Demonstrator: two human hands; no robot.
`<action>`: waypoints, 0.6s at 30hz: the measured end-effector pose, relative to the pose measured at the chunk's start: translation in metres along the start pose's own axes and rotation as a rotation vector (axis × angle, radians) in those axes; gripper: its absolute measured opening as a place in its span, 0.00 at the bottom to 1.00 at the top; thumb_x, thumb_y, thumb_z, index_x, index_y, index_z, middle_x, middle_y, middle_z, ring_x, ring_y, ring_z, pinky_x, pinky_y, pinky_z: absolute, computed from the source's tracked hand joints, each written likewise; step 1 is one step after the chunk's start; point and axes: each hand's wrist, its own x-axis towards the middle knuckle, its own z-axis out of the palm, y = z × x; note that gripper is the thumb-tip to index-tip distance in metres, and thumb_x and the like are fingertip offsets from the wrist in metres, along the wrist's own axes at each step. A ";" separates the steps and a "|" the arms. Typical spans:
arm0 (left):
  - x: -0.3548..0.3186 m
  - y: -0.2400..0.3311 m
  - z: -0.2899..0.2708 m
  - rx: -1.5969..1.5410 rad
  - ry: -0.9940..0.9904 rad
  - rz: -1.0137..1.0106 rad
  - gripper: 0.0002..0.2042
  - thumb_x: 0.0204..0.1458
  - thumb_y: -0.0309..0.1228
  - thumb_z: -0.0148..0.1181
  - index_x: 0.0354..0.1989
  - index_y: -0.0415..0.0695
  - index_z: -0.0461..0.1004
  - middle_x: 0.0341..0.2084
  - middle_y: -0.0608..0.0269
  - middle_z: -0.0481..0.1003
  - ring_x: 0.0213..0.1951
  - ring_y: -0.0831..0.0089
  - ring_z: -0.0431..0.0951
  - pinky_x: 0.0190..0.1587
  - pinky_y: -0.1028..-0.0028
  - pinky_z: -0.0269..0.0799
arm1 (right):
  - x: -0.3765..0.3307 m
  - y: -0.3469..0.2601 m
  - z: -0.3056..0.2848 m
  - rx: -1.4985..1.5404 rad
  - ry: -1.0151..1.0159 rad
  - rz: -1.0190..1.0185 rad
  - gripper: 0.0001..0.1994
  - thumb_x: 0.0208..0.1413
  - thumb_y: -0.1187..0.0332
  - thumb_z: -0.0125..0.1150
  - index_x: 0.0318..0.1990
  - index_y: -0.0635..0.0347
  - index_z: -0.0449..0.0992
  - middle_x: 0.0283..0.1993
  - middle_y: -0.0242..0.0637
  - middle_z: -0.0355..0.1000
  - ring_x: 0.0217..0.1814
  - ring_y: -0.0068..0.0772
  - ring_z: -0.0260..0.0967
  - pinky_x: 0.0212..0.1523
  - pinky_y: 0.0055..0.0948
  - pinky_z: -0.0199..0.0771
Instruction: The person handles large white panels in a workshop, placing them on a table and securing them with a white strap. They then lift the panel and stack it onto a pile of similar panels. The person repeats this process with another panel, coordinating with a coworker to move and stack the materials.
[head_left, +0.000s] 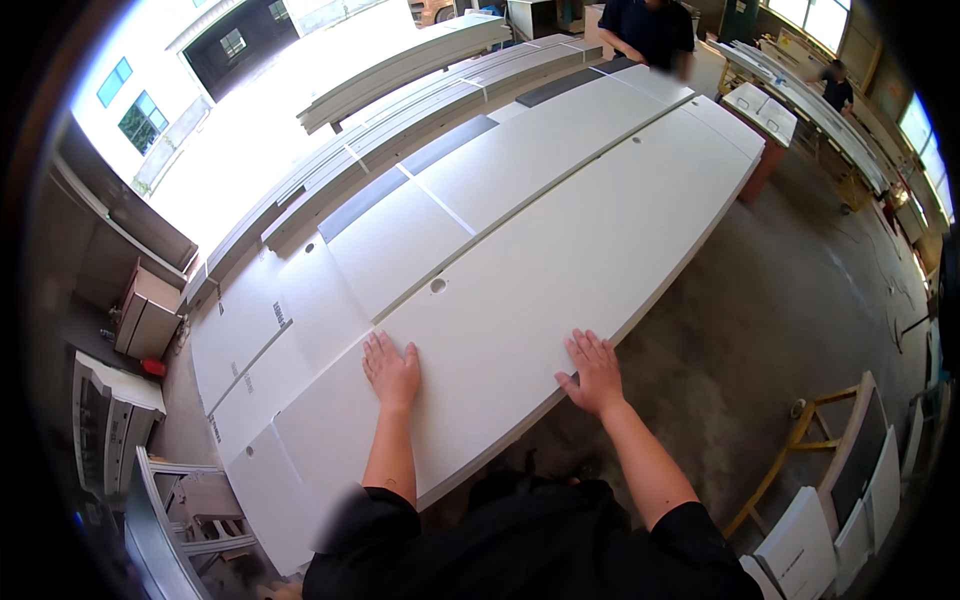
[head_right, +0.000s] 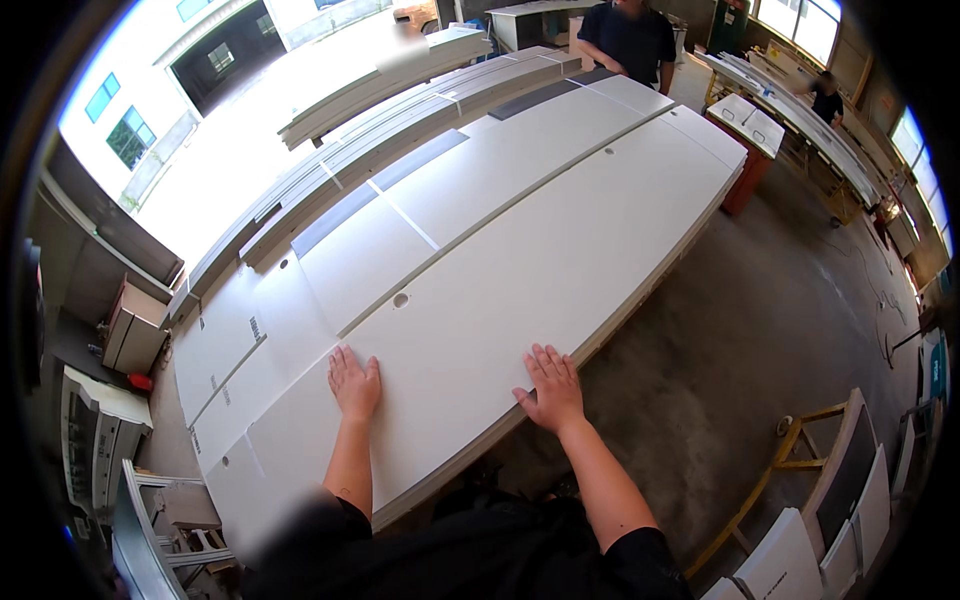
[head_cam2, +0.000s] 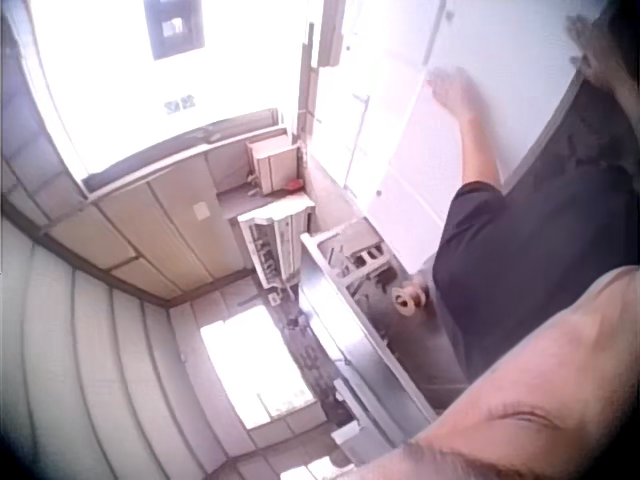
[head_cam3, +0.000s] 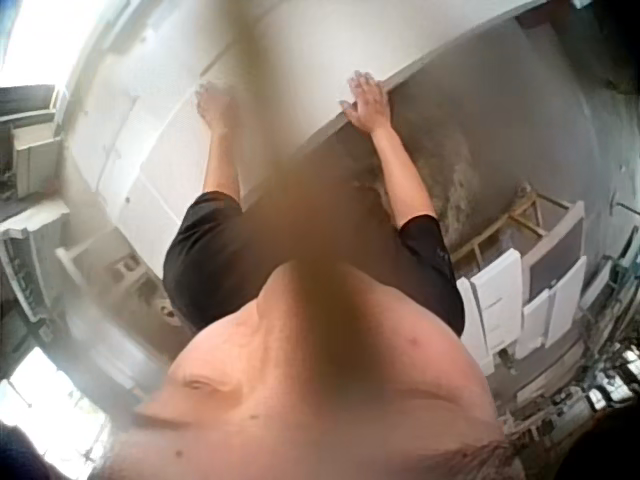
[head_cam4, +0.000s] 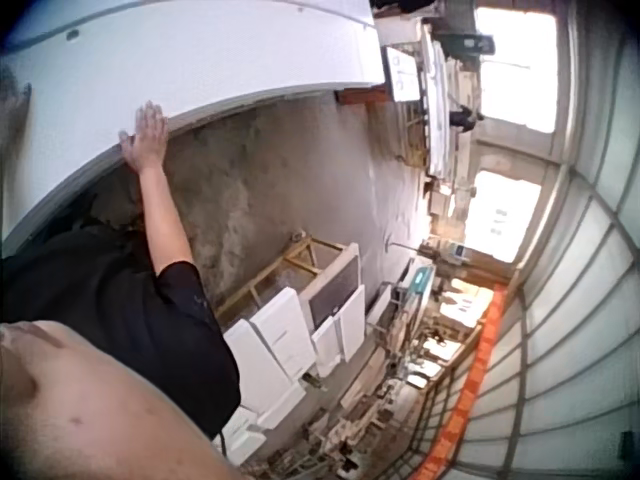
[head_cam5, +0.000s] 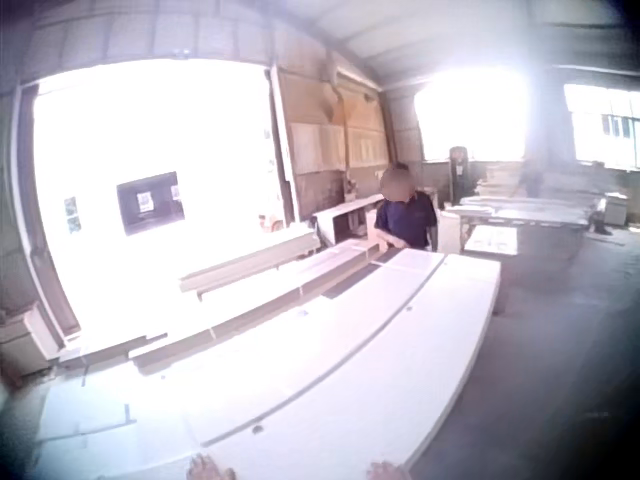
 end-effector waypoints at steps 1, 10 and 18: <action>-0.011 0.021 0.000 -0.024 -0.014 0.034 0.36 0.59 0.47 0.55 0.70 0.36 0.56 0.71 0.43 0.54 0.73 0.49 0.50 0.73 0.54 0.42 | -0.018 0.012 -0.002 0.092 0.056 -0.044 0.33 0.58 0.50 0.58 0.67 0.58 0.65 0.73 0.45 0.58 0.76 0.47 0.51 0.73 0.48 0.49; -0.070 0.221 0.025 -0.694 0.154 0.200 0.25 0.63 0.31 0.54 0.66 0.34 0.60 0.65 0.44 0.62 0.68 0.50 0.58 0.70 0.57 0.53 | -0.361 0.202 0.021 0.841 -0.406 1.056 0.29 0.60 0.50 0.61 0.61 0.62 0.73 0.55 0.48 0.76 0.58 0.44 0.73 0.58 0.37 0.71; -0.049 0.487 -0.021 -1.315 -0.172 0.385 0.19 0.67 0.28 0.47 0.64 0.36 0.65 0.60 0.51 0.69 0.62 0.62 0.68 0.66 0.64 0.62 | -0.550 0.368 -0.047 1.333 0.972 1.899 0.15 0.62 0.54 0.55 0.49 0.50 0.72 0.42 0.34 0.77 0.35 0.28 0.72 0.38 0.35 0.70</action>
